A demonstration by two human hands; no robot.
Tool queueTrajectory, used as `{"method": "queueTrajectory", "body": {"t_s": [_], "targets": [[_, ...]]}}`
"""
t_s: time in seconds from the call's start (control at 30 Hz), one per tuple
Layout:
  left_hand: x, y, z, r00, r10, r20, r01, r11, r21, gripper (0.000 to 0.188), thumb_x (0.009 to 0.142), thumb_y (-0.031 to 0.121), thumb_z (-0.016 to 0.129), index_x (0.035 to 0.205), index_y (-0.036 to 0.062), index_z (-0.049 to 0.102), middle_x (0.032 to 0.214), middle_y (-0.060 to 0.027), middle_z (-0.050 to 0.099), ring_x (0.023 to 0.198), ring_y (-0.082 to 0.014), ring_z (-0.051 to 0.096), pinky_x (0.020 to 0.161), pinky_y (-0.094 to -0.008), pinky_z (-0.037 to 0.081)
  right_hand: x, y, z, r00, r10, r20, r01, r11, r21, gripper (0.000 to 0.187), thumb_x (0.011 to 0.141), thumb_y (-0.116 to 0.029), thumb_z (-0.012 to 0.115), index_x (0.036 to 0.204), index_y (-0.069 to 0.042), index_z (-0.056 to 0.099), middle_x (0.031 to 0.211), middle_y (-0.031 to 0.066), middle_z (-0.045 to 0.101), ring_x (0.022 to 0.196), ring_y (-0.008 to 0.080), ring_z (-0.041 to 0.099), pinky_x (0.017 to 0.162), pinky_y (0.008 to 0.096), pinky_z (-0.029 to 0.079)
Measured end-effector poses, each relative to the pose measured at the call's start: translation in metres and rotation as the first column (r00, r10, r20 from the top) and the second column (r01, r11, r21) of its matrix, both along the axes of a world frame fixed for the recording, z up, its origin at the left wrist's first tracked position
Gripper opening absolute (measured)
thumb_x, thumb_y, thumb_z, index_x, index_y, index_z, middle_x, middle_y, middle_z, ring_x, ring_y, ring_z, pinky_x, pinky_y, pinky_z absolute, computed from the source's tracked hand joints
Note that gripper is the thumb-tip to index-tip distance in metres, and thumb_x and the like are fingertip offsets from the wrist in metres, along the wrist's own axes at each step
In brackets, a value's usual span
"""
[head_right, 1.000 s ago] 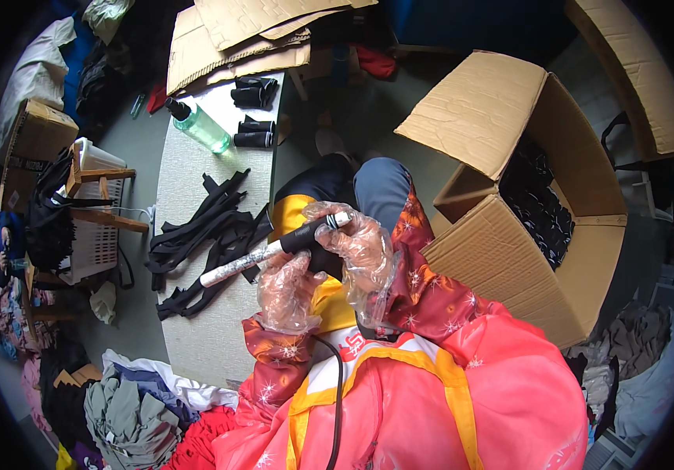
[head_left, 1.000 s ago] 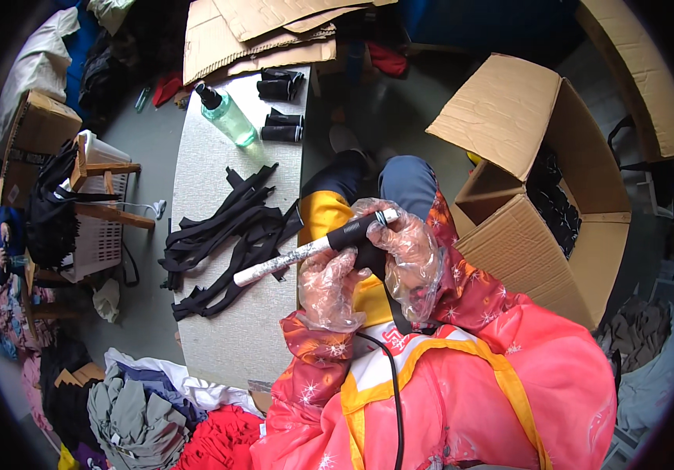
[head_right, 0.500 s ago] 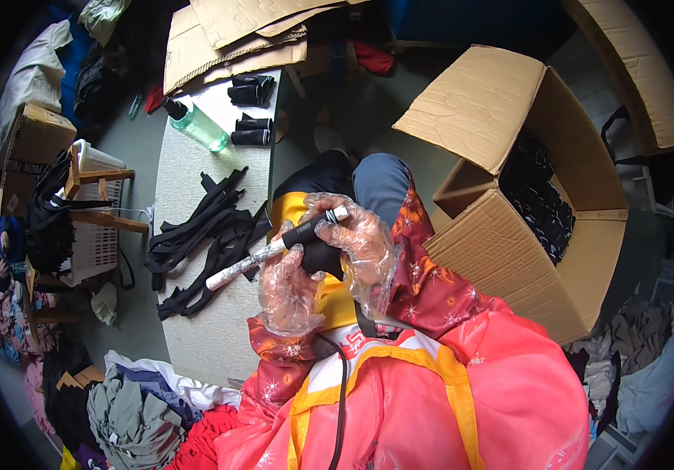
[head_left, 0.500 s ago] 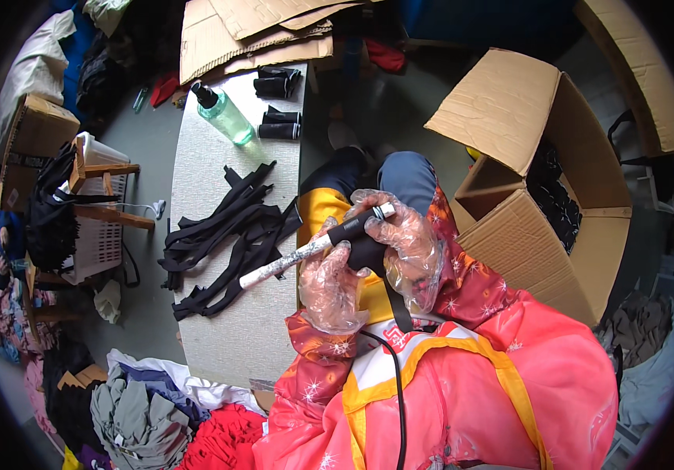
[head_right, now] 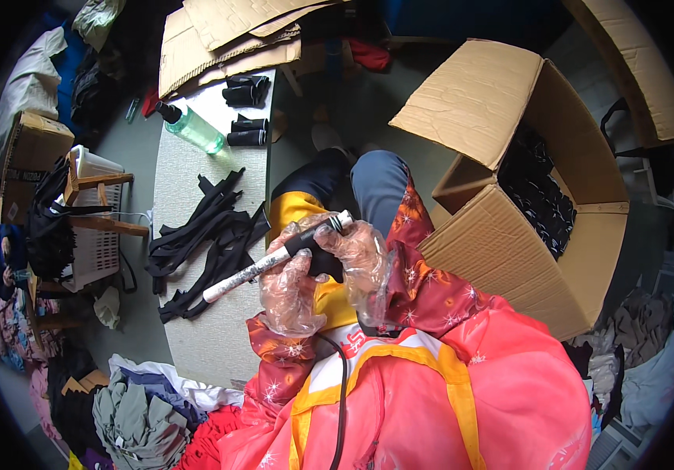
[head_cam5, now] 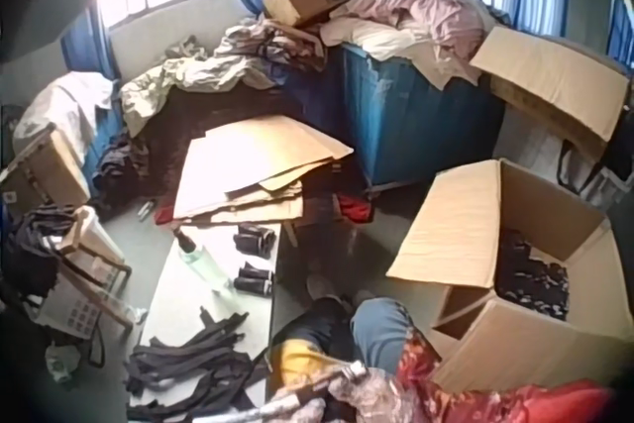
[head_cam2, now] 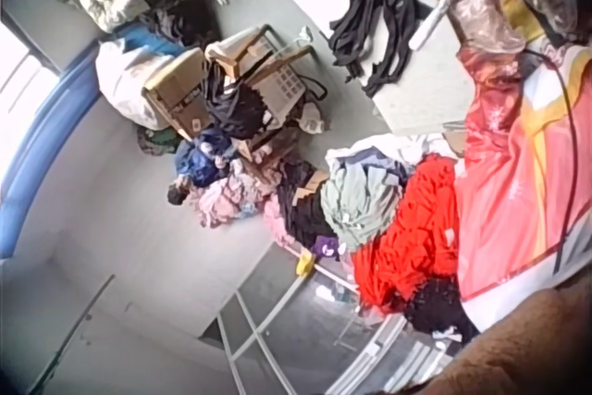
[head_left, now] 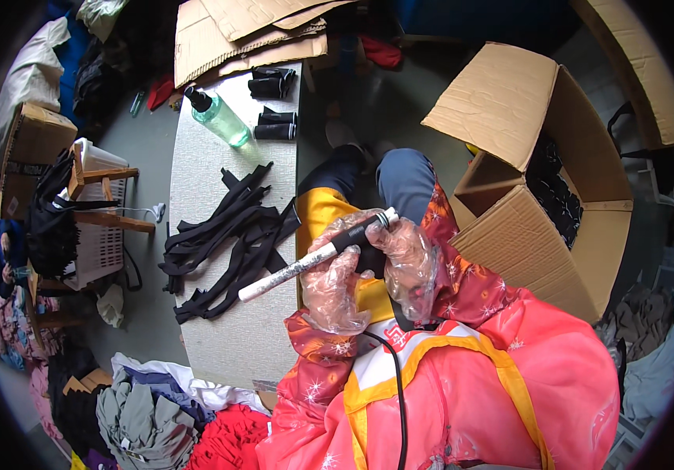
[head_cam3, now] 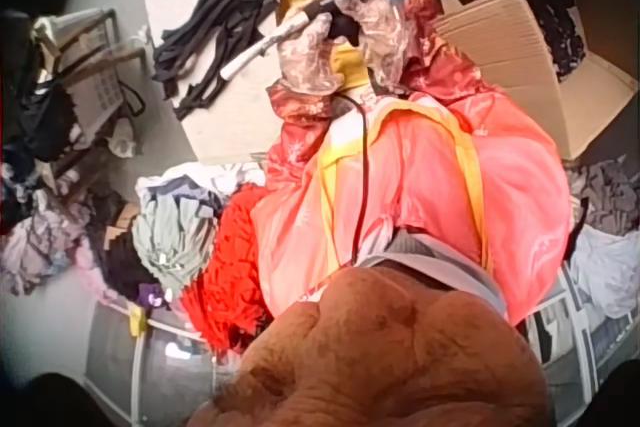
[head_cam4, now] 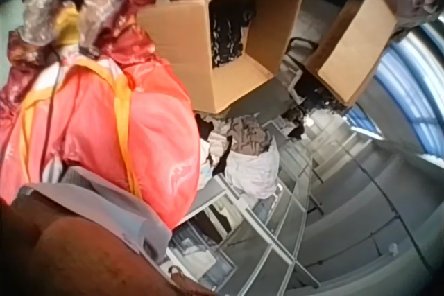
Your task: Assembling products by sliding black grips onto white poles and placing them aside
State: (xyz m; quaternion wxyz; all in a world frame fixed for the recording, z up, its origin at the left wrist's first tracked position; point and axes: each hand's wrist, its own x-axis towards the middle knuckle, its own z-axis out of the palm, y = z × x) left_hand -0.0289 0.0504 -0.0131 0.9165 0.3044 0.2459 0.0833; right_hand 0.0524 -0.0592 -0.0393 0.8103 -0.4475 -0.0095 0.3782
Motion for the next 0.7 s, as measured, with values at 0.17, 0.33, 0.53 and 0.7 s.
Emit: {"method": "queueTrajectory", "body": {"t_s": [0.17,0.33,0.53,0.7], "targets": [[-0.006,0.002,-0.015,0.996,0.014,-0.093,-0.014,1.000,0.002,0.040,0.084,0.001,0.057,0.123,0.0040,0.047,0.109,-0.0107,0.058,0.090,-0.0177,0.062,0.063,-0.0276,0.056,0.002,0.000,0.018,0.986,-0.009,-0.168,0.016,0.999,0.042,0.027,0.082,-0.008,0.066,0.105,0.004,0.060,0.099,0.0116,0.064,0.089,0.0183,0.062,0.085,0.0281,0.048],[-0.003,0.001,-0.004,0.996,0.070,-0.062,-0.073,0.996,-0.051,0.043,0.083,0.000,0.058,0.124,0.0034,0.044,0.108,-0.0118,0.058,0.094,-0.0196,0.061,0.071,-0.0304,0.054,-0.002,0.005,0.014,0.999,-0.043,-0.027,0.044,0.999,0.028,0.026,0.083,-0.003,0.062,0.107,0.003,0.058,0.101,0.0117,0.063,0.094,0.0182,0.061,0.087,0.0296,0.047],[-0.004,-0.003,-0.010,0.980,0.184,-0.080,-0.176,0.979,0.102,0.038,0.080,-0.003,0.059,0.116,-0.0014,0.048,0.109,-0.0129,0.055,0.092,-0.0196,0.060,0.065,-0.0237,0.054,0.002,-0.021,-0.038,0.978,0.011,-0.211,0.015,0.992,0.125,0.027,0.084,-0.005,0.063,0.110,0.001,0.058,0.100,0.0073,0.062,0.094,0.0151,0.059,0.091,0.0268,0.043],[-0.005,-0.003,-0.011,0.990,0.077,-0.121,-0.057,0.986,0.160,0.040,0.078,-0.006,0.059,0.117,-0.0002,0.048,0.112,-0.0138,0.055,0.092,-0.0195,0.060,0.064,-0.0234,0.055,-0.004,-0.004,0.002,0.982,0.043,-0.186,-0.064,0.992,-0.106,0.032,0.081,-0.021,0.070,0.105,-0.002,0.063,0.094,0.0047,0.064,0.081,0.0131,0.060,0.079,0.0249,0.046]]}}
